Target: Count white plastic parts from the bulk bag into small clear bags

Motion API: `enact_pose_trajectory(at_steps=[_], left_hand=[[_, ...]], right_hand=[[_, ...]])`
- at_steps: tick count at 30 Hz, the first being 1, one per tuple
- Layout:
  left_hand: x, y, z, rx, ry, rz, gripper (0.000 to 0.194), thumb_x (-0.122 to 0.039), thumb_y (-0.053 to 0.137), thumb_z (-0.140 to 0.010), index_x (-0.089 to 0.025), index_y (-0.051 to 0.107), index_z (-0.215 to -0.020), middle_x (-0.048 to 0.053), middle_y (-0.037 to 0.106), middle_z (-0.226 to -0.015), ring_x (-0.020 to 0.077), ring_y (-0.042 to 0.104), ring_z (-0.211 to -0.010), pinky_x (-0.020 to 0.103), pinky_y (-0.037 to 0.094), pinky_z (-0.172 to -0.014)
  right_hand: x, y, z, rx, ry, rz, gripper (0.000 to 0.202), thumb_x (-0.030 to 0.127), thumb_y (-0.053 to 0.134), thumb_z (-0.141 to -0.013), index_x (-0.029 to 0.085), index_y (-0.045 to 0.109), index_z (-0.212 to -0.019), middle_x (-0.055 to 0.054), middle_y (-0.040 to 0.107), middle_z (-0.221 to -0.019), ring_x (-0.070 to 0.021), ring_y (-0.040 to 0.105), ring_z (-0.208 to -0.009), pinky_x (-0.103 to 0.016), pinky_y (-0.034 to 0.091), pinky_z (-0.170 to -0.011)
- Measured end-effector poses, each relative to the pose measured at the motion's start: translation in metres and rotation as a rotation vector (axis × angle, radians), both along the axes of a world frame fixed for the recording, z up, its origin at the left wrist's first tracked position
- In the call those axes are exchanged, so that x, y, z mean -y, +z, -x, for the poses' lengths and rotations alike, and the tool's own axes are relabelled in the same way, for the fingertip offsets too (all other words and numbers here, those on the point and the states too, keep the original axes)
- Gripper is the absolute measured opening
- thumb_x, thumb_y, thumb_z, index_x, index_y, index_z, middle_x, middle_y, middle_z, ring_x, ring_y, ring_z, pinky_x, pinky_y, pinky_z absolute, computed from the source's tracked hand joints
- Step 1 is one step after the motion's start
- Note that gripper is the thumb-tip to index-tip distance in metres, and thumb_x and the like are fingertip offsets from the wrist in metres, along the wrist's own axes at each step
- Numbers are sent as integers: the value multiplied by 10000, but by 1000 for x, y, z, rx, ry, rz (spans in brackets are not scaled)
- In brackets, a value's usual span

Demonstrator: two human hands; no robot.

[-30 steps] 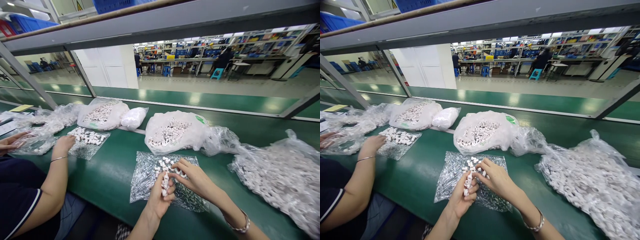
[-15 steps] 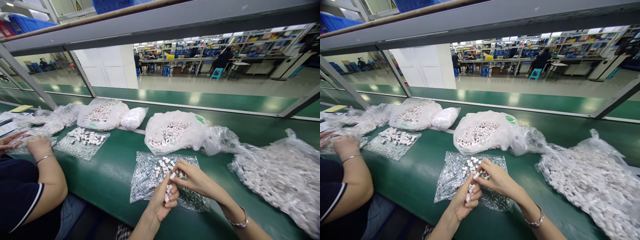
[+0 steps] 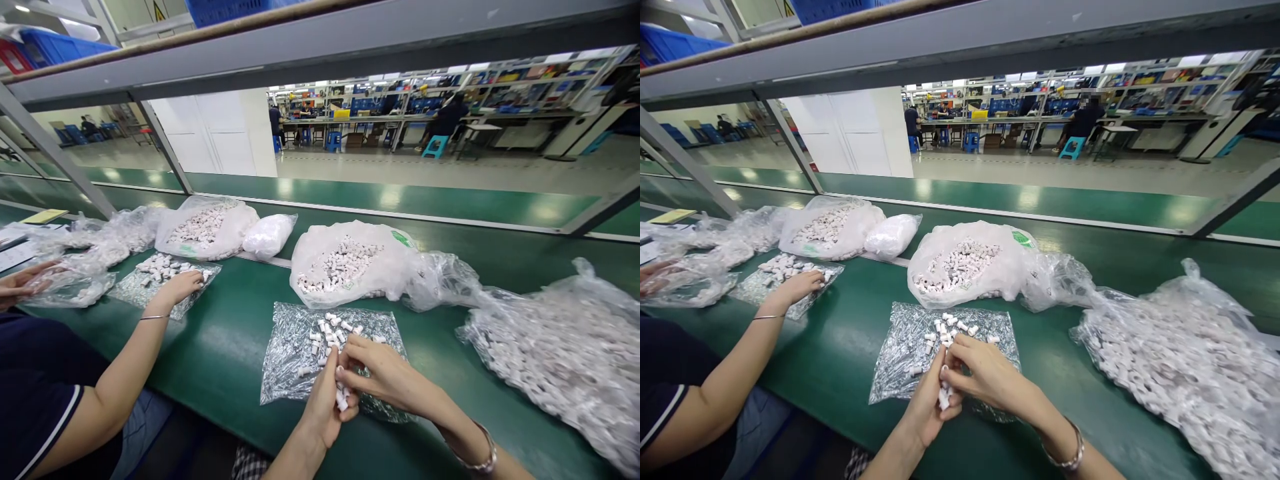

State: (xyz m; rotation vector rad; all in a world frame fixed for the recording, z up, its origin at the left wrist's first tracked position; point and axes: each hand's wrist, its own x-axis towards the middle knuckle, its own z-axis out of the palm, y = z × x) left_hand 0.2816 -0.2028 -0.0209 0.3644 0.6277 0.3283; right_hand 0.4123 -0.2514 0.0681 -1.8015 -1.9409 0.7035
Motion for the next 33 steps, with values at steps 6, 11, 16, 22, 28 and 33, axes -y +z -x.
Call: enact_pose_trajectory(at_steps=[6, 11, 16, 22, 28, 33], left_hand=[[-2, -2, 3, 139, -49, 4, 582, -697, 484, -876, -128, 600, -919, -44, 427, -571, 46, 327, -405, 163, 118, -315], [-1, -5, 4, 147, -57, -13, 512, -646, 483, -906, -148, 581, -972, -44, 441, -570, 50, 340, -402, 165, 124, -322], [1, -4, 2, 44, -59, -35, 470, -666, 500, -886, -197, 507, -905, -59, 424, -521, 54, 368, -372, 163, 115, -323], [6, 0, 4, 75, -128, -24, 477, -669, 509, -881, -193, 515, -918, -54, 442, -523, 52, 364, -363, 166, 131, -322], [-1, -3, 2, 213, -137, 135, 497, -605, 399, -956, -138, 568, -938, -21, 492, -576, 52, 376, -386, 157, 102, -319], [-2, -8, -1, 157, -24, 149, 455, -550, 409, -973, -134, 591, -936, -31, 477, -573, 52, 380, -373, 159, 120, -320]], right_hand=[[-6, -15, -19, -33, -157, -59, 184, 338, 484, -998, 227, 580, -886, 1, 572, -876, -143, 546, -706, -271, 416, -618], [-3, -14, -18, 38, -132, -68, 156, 348, 503, -986, 235, 590, -924, -10, 567, -912, -154, 548, -721, -274, 418, -614], [2, -5, -13, 14, 58, 63, 152, 338, 556, -959, 234, 642, -889, -8, 550, -880, -161, 535, -744, -266, 382, -604], [4, -4, -16, -28, 104, 84, 45, 244, 601, -907, 235, 643, -895, 4, 558, -883, -151, 534, -731, -262, 386, -626], [-1, -10, -22, 57, -119, -60, 115, 339, 540, -955, 233, 583, -938, -18, 558, -925, -165, 544, -724, -285, 420, -624], [1, -5, -10, 91, -93, -51, 122, 338, 577, -944, 229, 581, -890, -15, 556, -897, -167, 536, -726, -275, 404, -609]])
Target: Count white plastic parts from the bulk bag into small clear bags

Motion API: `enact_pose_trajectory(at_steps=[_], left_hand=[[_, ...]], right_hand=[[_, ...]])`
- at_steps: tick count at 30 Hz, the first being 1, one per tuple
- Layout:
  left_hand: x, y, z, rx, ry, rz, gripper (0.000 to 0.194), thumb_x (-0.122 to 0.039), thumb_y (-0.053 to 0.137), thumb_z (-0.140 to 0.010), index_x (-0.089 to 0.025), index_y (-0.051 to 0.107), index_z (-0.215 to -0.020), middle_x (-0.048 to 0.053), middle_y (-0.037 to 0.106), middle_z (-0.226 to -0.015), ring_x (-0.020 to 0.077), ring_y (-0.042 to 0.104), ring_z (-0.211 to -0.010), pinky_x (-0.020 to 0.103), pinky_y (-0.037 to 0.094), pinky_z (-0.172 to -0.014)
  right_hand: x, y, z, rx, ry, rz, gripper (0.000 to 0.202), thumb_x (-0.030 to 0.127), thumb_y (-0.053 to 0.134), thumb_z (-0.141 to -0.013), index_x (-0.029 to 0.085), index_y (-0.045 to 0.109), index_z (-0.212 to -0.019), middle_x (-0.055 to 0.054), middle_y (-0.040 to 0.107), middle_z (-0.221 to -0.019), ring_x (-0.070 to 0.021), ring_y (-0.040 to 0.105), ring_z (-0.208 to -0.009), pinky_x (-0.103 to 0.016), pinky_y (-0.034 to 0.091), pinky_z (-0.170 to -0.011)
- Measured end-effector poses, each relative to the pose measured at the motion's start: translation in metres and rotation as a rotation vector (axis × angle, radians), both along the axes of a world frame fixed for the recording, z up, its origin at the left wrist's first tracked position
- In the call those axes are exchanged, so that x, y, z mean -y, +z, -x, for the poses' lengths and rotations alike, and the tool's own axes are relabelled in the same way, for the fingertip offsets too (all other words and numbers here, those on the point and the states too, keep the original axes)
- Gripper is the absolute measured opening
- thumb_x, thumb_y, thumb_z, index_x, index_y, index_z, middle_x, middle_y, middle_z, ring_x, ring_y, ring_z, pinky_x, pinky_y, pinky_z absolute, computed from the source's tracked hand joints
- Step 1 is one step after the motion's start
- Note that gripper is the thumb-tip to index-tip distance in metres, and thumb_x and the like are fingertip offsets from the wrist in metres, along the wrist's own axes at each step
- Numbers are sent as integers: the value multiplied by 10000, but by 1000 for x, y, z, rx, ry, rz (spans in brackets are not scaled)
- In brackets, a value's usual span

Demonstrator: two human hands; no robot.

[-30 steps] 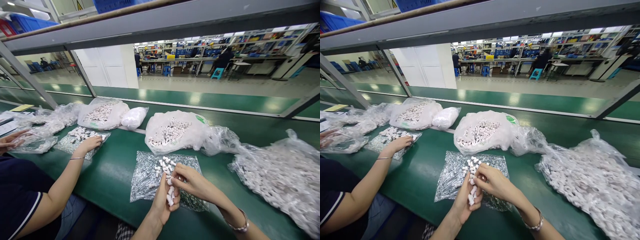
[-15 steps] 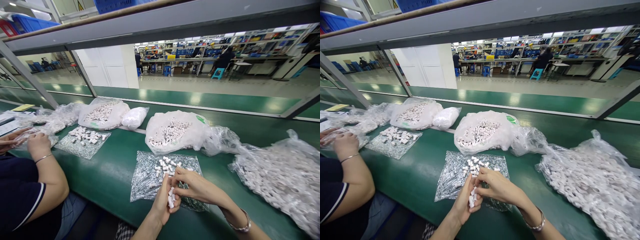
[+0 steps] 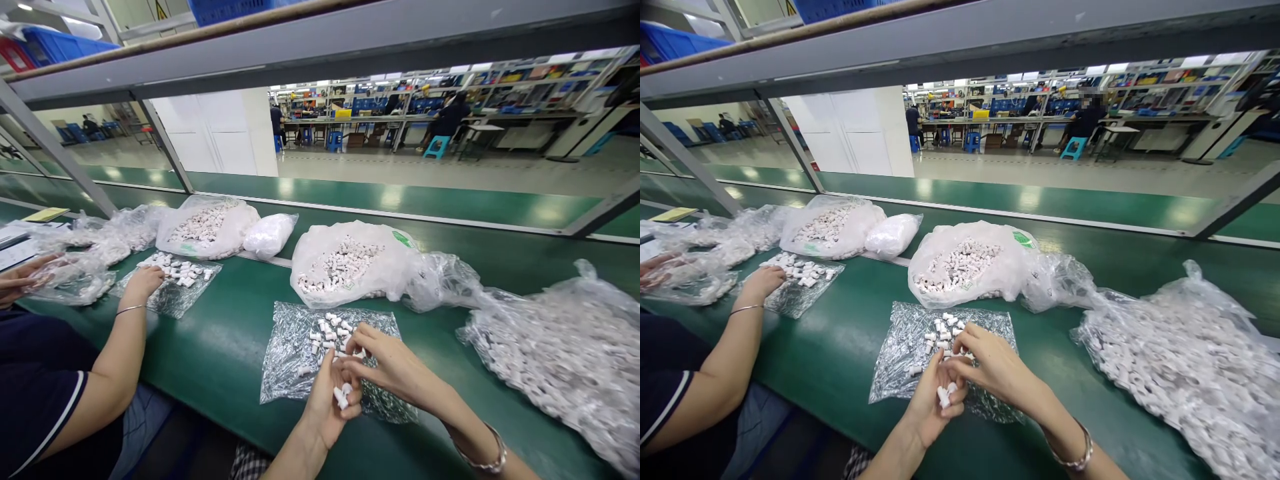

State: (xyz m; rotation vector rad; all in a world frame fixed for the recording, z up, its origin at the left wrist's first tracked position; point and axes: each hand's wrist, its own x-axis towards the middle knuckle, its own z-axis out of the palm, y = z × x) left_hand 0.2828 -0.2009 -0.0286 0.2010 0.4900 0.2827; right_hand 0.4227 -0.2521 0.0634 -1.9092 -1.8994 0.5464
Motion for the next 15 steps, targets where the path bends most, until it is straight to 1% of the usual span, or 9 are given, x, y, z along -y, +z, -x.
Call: enact_pose_trajectory(at_steps=[2, 5, 7, 8, 10, 13, 14, 15], left_hand=[[2, 1, -2, -85, 56, -5, 399, -522, 476, -958, -144, 586, -893, -40, 465, -572, 56, 403, -388, 161, 155, -326], [5, 4, -4, -196, 196, 7, 348, -440, 550, -945, -143, 545, -764, -37, 475, -592, 65, 470, -477, 165, 330, -410], [7, 6, -5, -213, 250, -5, 357, -407, 546, -954, -142, 526, -716, -35, 471, -591, 69, 482, -515, 183, 410, -500], [8, 6, -5, -212, 248, -14, 369, -412, 535, -959, -142, 526, -708, -35, 467, -587, 71, 477, -514, 190, 415, -510], [8, 7, -4, -214, 186, -16, 390, -456, 516, -959, -142, 548, -729, -31, 468, -585, 76, 469, -495, 191, 370, -459], [7, 9, -3, -165, 89, 18, 395, -499, 493, -956, -133, 618, -876, -17, 525, -644, 76, 463, -468, 191, 293, -396], [6, 10, -3, -143, 78, 29, 399, -493, 484, -962, -124, 631, -928, -8, 547, -670, 78, 475, -477, 193, 309, -402], [6, 11, -2, -124, 82, 41, 401, -478, 478, -968, -109, 638, -971, 4, 570, -702, 84, 506, -507, 198, 358, -431]], right_hand=[[2, 3, 12, 4, 64, 55, 153, 323, 639, -903, 221, 577, -808, -1, 554, -852, -161, 530, -714, -266, 381, -591], [6, 6, 29, 31, 118, 99, 166, 267, 716, -826, 208, 570, -775, 7, 564, -826, -163, 537, -730, -264, 367, -598], [7, 6, 35, 55, 123, 106, 151, 223, 704, -817, 198, 563, -767, 1, 571, -824, -164, 541, -735, -268, 369, -608], [7, 6, 35, 59, 122, 105, 137, 204, 685, -824, 196, 562, -764, -2, 572, -823, -165, 542, -737, -269, 371, -612], [7, 5, 32, 48, 107, 97, 113, 181, 641, -844, 198, 560, -767, -2, 565, -822, -163, 541, -734, -268, 376, -612], [3, 4, 21, 26, 9, 43, 86, 186, 586, -886, 203, 555, -808, -7, 543, -855, -157, 534, -723, -267, 386, -604], [2, 4, 18, 25, -36, 18, 63, 192, 572, -901, 205, 557, -842, -9, 538, -874, -153, 530, -715, -269, 389, -603], [1, 3, 15, 24, -69, -6, 27, 198, 564, -912, 208, 560, -887, -10, 534, -896, -149, 528, -710, -271, 393, -604]])
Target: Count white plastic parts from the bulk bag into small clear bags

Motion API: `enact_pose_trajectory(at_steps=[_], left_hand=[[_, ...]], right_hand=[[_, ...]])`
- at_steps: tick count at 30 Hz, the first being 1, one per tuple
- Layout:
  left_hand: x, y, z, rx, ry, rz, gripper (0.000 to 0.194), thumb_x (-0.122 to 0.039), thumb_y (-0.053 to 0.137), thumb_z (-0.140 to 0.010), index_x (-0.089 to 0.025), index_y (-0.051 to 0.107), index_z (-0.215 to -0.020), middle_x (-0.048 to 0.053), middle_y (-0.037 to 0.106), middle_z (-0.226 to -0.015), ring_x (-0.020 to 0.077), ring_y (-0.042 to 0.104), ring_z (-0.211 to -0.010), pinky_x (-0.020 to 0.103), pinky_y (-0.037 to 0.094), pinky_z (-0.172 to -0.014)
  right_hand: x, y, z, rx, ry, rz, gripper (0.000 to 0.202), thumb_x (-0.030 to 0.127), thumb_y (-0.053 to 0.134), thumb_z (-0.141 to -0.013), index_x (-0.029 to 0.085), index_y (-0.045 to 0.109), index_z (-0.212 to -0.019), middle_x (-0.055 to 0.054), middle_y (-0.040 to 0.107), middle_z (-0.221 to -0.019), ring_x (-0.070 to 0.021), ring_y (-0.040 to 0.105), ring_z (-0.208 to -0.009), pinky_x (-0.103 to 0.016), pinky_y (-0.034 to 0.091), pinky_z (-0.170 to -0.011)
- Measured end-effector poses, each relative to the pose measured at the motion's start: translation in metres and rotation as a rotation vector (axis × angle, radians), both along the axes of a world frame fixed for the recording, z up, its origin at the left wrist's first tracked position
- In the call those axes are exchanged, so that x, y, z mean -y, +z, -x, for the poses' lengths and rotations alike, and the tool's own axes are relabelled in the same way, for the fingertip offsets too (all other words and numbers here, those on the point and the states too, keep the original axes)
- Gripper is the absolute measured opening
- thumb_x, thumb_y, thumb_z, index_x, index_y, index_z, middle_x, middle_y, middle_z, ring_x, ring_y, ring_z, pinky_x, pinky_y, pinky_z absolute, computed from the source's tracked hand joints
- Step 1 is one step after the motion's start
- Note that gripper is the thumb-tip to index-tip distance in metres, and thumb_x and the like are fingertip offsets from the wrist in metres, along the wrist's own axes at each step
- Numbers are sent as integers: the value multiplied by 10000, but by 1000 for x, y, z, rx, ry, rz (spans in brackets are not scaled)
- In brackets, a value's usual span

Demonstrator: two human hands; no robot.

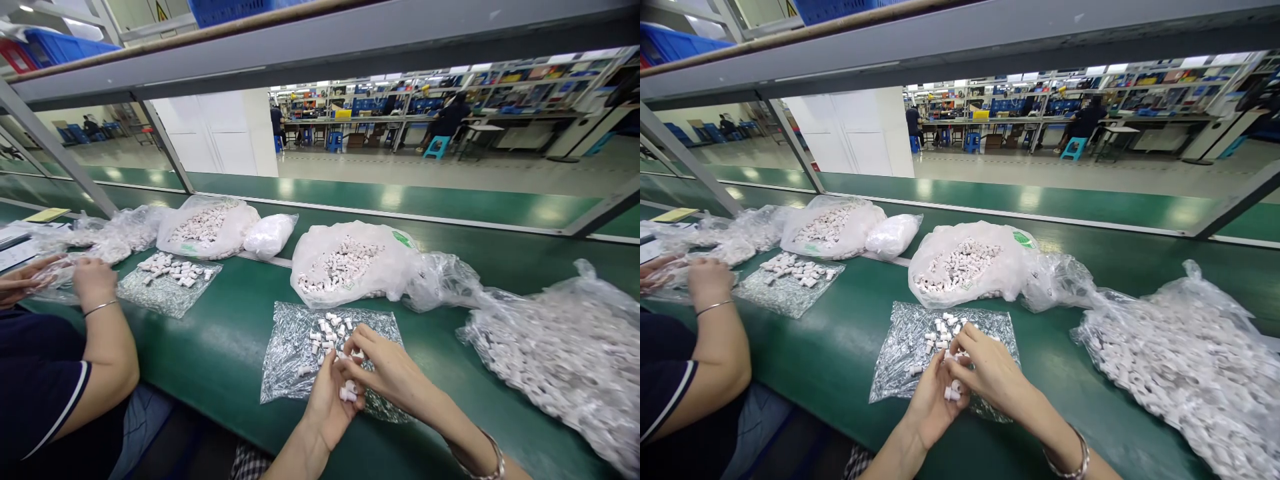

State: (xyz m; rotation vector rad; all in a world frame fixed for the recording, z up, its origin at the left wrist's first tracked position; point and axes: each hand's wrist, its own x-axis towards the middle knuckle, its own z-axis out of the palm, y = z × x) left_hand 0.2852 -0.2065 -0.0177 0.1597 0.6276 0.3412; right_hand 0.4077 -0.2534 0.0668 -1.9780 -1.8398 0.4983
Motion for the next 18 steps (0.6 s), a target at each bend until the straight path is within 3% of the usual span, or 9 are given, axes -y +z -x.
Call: enact_pose_trajectory(at_steps=[3, 6, 10, 13, 18], left_hand=[[-2, 3, 0, 40, 27, 28, 410, -436, 472, -980, -66, 639, -1037, 65, 638, -822, 134, 618, -685, 234, 496, -612], [-4, 5, 1, 171, 38, 48, 395, -409, 460, -987, -62, 632, -1060, 118, 663, -954, 183, 658, -851, 242, 514, -698], [-6, 6, 3, 165, 57, 78, 356, -381, 471, -987, -67, 639, -972, 111, 671, -915, 183, 671, -828, 240, 525, -708], [-6, 6, 4, 151, 65, 98, 346, -369, 487, -985, -61, 638, -1036, 108, 678, -926, 163, 670, -786, 253, 540, -751], [-4, 3, 2, 132, 70, 95, 402, -408, 492, -975, -41, 655, -962, 161, 677, -933, 230, 683, -881, 335, 542, -869]], right_hand=[[2, 1, -5, 8, 23, -23, 44, 215, 575, -925, 217, 565, -968, -13, 531, -936, -153, 531, -740, -273, 403, -616], [6, 3, -6, 81, 142, 9, 88, 238, 631, -899, 201, 568, -848, -22, 524, -888, -182, 517, -783, -282, 399, -621], [7, 3, -6, 181, 224, 31, 96, 193, 628, -896, 197, 601, -804, -30, 530, -840, -206, 503, -802, -303, 398, -651], [4, -1, -10, 195, 187, 9, 138, 186, 582, -929, 185, 600, -792, -41, 537, -841, -202, 506, -778, -309, 399, -650], [1, -6, -15, 154, 91, -125, 91, 222, 586, -947, 181, 596, -1027, -65, 563, -964, -216, 535, -859, -318, 415, -693]])
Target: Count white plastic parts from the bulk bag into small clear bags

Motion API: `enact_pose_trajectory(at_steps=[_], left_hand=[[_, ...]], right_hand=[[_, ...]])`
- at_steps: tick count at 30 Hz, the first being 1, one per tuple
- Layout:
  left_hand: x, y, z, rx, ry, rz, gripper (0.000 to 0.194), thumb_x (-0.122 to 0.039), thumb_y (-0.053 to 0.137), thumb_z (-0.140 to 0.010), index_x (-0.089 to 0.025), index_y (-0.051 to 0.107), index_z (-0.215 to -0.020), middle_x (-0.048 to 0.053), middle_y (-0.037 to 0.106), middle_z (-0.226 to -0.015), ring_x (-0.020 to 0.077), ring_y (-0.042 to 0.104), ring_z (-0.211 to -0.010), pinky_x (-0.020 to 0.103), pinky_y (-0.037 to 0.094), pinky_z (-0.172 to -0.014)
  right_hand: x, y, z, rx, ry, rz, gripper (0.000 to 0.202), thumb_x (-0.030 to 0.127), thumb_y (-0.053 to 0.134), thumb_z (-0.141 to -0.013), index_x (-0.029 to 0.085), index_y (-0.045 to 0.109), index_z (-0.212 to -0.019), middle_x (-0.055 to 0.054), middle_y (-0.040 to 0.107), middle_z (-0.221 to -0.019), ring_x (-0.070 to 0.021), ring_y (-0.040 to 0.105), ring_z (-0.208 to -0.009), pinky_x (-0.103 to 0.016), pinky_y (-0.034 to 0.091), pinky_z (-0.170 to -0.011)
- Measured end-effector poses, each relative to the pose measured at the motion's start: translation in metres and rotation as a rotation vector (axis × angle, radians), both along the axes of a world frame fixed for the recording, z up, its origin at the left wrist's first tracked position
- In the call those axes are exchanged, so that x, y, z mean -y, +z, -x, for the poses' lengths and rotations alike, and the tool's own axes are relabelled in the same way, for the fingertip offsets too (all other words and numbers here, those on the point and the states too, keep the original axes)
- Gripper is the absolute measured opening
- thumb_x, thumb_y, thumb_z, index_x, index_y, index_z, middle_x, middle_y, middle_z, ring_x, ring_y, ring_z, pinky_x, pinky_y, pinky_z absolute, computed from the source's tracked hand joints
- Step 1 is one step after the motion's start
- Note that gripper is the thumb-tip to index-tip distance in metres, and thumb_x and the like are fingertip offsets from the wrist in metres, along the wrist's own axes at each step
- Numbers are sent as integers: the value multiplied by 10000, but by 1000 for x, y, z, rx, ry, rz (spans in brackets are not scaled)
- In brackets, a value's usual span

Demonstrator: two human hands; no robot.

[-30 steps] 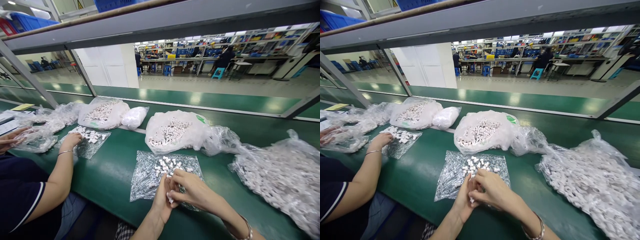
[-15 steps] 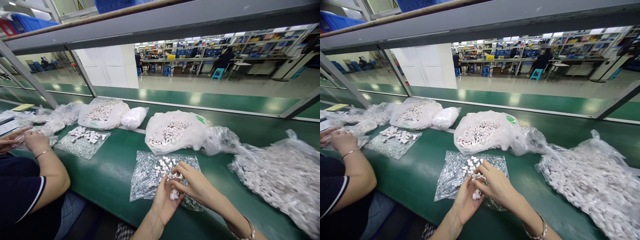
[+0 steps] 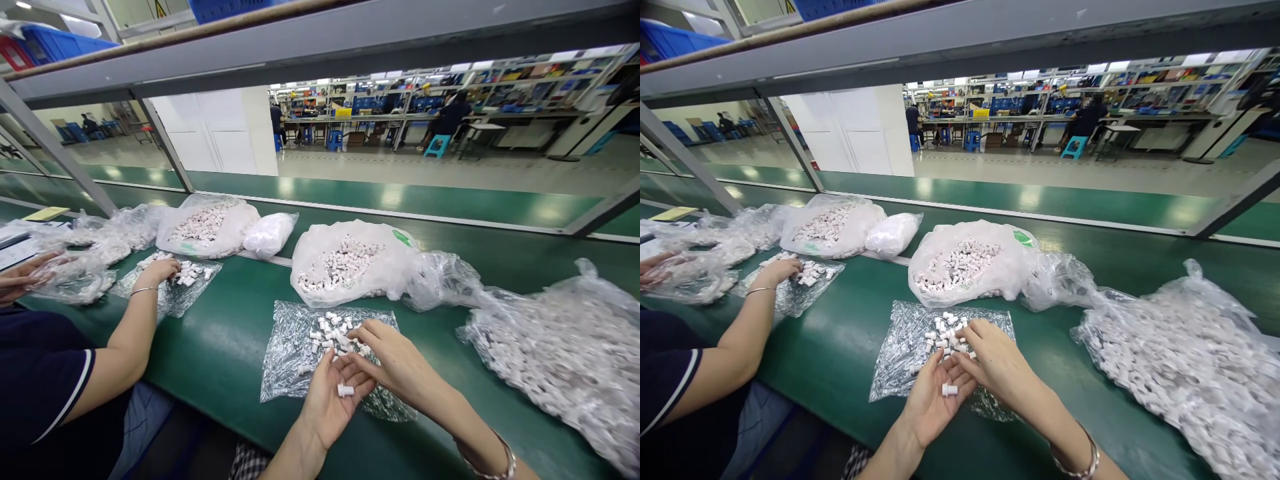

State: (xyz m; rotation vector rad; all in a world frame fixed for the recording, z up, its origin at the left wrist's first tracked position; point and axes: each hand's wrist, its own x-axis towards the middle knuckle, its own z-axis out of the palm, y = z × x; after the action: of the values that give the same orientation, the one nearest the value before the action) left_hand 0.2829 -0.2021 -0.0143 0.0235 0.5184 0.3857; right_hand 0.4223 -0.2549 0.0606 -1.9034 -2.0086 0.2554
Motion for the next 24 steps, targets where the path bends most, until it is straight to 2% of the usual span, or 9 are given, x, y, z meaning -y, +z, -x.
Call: enact_pose_trajectory(at_steps=[2, 4, 6, 8, 12, 14, 17, 20, 24], left_hand=[[0, 0, -1, 13, -7, 13, 399, -387, 475, -984, -32, 651, -1029, 168, 677, -976, 227, 682, -917, 299, 543, -827], [0, 0, -1, 23, -13, 28, 378, -375, 469, -988, -50, 646, -1067, 136, 680, -931, 204, 685, -858, 262, 539, -721], [-1, 1, 0, 23, -7, 29, 359, -378, 464, -990, -74, 653, -1014, 97, 670, -834, 180, 675, -743, 252, 517, -633], [-1, 2, 1, 30, 11, 24, 357, -371, 451, -995, -75, 651, -981, 86, 665, -800, 173, 666, -705, 260, 518, -642], [4, 1, 1, 30, -1, 26, 396, -378, 461, -993, -29, 623, -1087, 160, 680, -1005, 227, 676, -932, 318, 524, -866], [9, -3, 0, -11, -32, 11, 416, -418, 498, -971, -33, 627, -1059, 173, 675, -1030, 254, 667, -961, 355, 518, -894], [19, -12, -3, -17, -118, -41, 456, -461, 479, -963, -38, 648, -995, 142, 678, -906, 221, 672, -808, 325, 537, -756], [22, -16, -3, 40, -247, -132, 496, -439, 404, -980, -20, 668, -1011, 149, 682, -903, 178, 654, -703, 267, 511, -615], [4, 0, -1, 89, -406, -384, 467, -442, 454, -964, -43, 690, -1014, 163, 697, -951, 156, 645, -707, 246, 505, -624]], right_hand=[[1, 0, 4, -4, 44, 35, 66, 223, 628, -917, 188, 603, -967, -54, 563, -937, -211, 531, -841, -313, 413, -686], [2, 1, 9, 18, 130, 94, 81, 229, 673, -880, 194, 603, -856, -38, 561, -883, -208, 522, -815, -318, 411, -688], [3, 0, 14, 66, 199, 124, 115, 233, 693, -860, 196, 602, -800, -33, 564, -848, -216, 518, -812, -335, 410, -702], [3, -1, 15, 89, 216, 130, 109, 224, 674, -875, 195, 606, -794, -34, 570, -841, -220, 524, -815, -345, 413, -712], [1, -2, 7, 45, 81, 70, 65, 227, 626, -911, 191, 602, -863, -52, 581, -899, -213, 544, -814, -330, 426, -693], [0, -2, 2, 37, 19, 6, 59, 252, 598, -935, 193, 598, -938, -66, 587, -945, -222, 555, -842, -335, 434, -702], [-1, -4, -4, 12, -17, -18, 84, 282, 549, -964, 208, 586, -978, -61, 592, -949, -226, 566, -856, -337, 440, -709], [-5, -9, -12, -80, -26, 27, 103, 299, 519, -978, 225, 586, -954, -39, 598, -933, -207, 577, -842, -318, 448, -701], [-29, -15, -39, -192, -80, 49, 174, 342, 477, -994, 233, 595, -928, -25, 621, -939, -184, 596, -831, -288, 456, -694]])
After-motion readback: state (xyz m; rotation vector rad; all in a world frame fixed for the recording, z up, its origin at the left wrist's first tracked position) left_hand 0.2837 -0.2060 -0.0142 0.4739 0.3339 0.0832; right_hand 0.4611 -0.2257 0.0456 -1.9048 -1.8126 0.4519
